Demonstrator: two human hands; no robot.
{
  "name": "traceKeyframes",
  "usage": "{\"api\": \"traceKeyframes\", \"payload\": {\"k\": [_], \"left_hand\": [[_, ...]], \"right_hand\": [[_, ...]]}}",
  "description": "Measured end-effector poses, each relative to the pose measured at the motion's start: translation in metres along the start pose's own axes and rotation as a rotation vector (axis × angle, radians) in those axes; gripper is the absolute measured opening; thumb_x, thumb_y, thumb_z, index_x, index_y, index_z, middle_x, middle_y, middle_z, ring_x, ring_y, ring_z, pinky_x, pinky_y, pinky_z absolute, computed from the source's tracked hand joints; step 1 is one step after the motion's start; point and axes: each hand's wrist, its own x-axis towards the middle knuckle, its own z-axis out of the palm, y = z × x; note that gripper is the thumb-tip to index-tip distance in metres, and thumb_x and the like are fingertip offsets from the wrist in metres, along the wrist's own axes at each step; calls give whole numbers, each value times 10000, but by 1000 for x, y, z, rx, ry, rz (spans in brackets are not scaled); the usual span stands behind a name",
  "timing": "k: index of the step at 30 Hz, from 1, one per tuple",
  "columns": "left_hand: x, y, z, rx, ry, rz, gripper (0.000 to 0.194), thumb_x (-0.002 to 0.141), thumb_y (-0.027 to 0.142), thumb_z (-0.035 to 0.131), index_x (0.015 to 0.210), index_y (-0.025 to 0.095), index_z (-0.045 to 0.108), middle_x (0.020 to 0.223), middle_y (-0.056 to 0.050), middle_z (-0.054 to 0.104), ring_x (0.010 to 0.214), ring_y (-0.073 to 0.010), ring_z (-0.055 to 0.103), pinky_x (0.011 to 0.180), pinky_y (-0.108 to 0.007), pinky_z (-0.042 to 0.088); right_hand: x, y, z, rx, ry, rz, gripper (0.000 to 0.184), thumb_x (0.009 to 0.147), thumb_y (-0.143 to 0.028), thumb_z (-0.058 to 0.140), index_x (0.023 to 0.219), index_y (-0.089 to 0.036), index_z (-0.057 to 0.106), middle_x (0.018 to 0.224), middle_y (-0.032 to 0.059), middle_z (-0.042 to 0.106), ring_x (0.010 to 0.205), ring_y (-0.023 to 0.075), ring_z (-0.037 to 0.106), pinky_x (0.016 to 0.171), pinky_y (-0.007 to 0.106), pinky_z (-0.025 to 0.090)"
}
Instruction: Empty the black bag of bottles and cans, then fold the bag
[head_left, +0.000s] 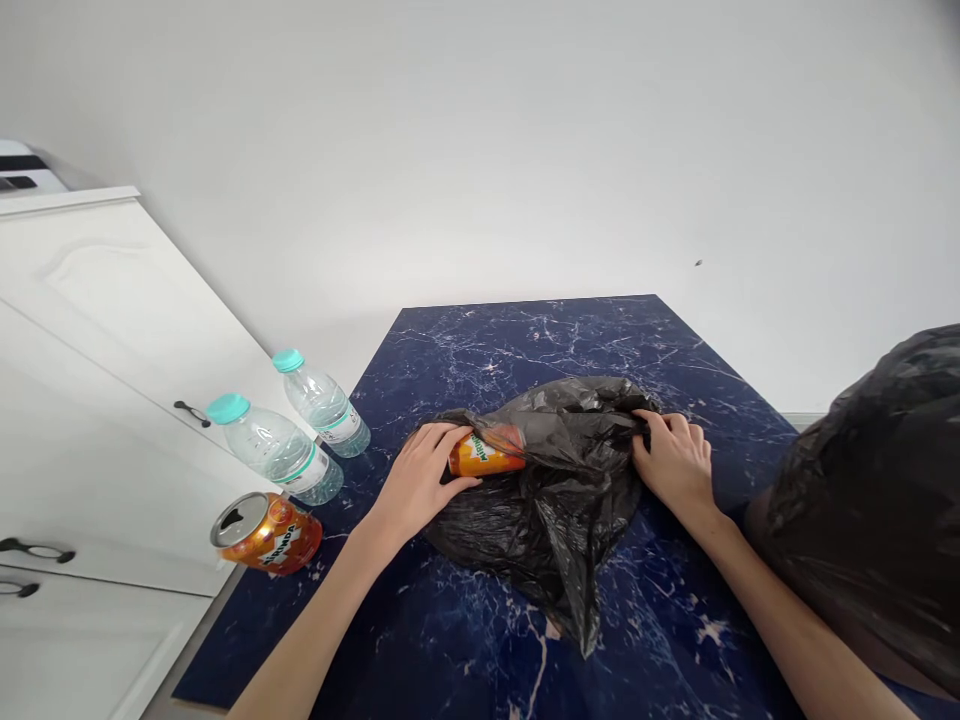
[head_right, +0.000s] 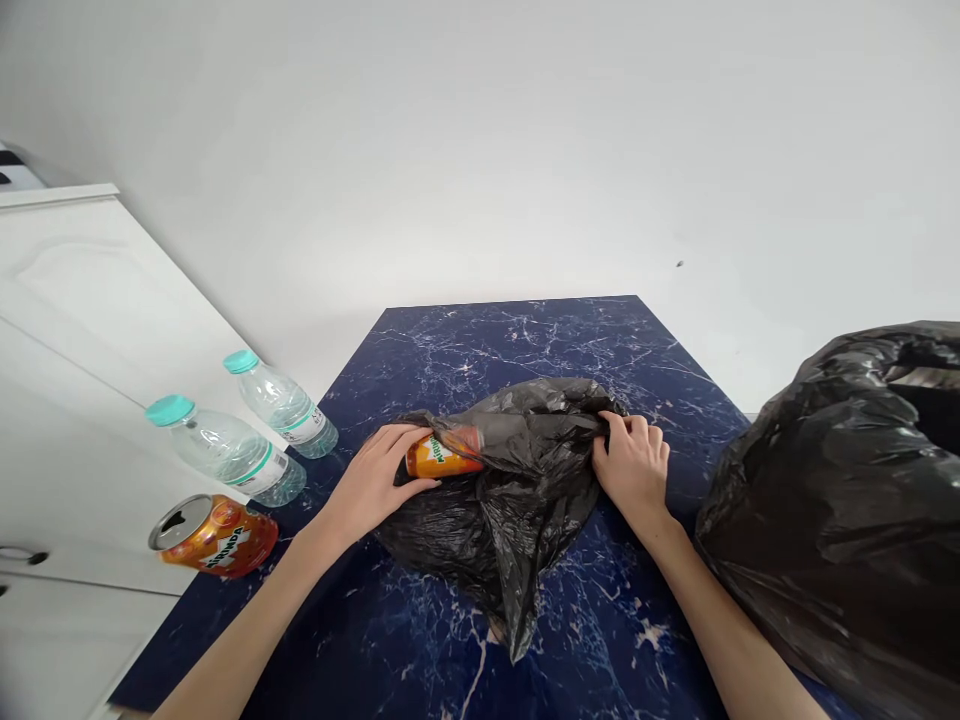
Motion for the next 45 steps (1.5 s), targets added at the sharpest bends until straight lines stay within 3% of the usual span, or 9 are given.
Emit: {"api": "traceKeyframes", "payload": {"k": [4,7,11,14,17,21,35,41,45], "left_hand": [[-35,15,-29,-81,62,-70,596,943,425,826,1476,334,575,1487,-51,662,1385,-305,622,1204,-500,493],[-66,22,-63,-99,127,-197,586,949,536,786,1468,380,564,1464,-13,694,1309,-293,690,1096,-445,579],[-92,16,-103,115,264,-355,642,919,695,728,1459,384,572,1432,-36,720,1238,-361,729,965,-479,628],[-97,5,-115,253,317,-285,626,976,709,626,1485,352,551,1452,-84,695,1296,-388,688,1036,-532,593],[-95,-5,-115,323,267,-204,620,1034,696,519,1519,310,510,1418,-121,703,1321,-397,666,1075,-568,562],[-90,-15,-106,336,140,-239,639,1067,675,403,1575,289,439,1436,-139,693,1294,-401,686,970,-551,604],[-81,-15,-103,490,80,-359,648,1024,524,517,1592,225,431,1355,-178,729,1064,-411,766,762,-484,624],[-85,-10,-100,467,84,-383,628,1036,494,525,1597,238,407,1433,-161,686,1032,-406,773,742,-494,626],[-91,-8,-97,458,79,-376,608,1045,482,519,1591,251,386,1454,-149,674,1040,-401,775,755,-500,638]], "right_hand": [[2,3,-2,-37,-8,37,435,1056,-310,451,1416,-196,666,1262,147,650,1159,342,548,940,434,418],[3,4,-2,-39,-5,51,430,1059,-318,449,1411,-201,665,1257,152,644,1162,345,549,939,434,422],[2,4,-2,-45,-17,52,444,1064,-336,433,1420,-201,661,1274,158,633,1182,356,543,948,444,424],[0,4,-3,-57,-19,53,455,1059,-341,431,1428,-200,658,1275,155,632,1188,359,550,954,448,426],[0,3,-4,-63,-25,50,463,1057,-344,422,1426,-193,659,1277,159,632,1182,361,557,951,454,434],[-1,2,-6,-67,-37,53,478,1056,-346,416,1439,-189,655,1282,160,629,1192,362,554,959,455,443],[-2,1,-9,-13,-47,53,481,1040,-340,413,1425,-184,656,1271,165,601,1189,367,526,984,474,434],[1,-7,-22,255,130,57,428,978,-320,455,1334,-205,661,1302,181,526,1283,369,506,1037,495,443],[-4,-32,-57,446,244,-33,381,996,-298,427,1300,-203,635,1332,195,557,1368,351,508,999,451,504]]}}
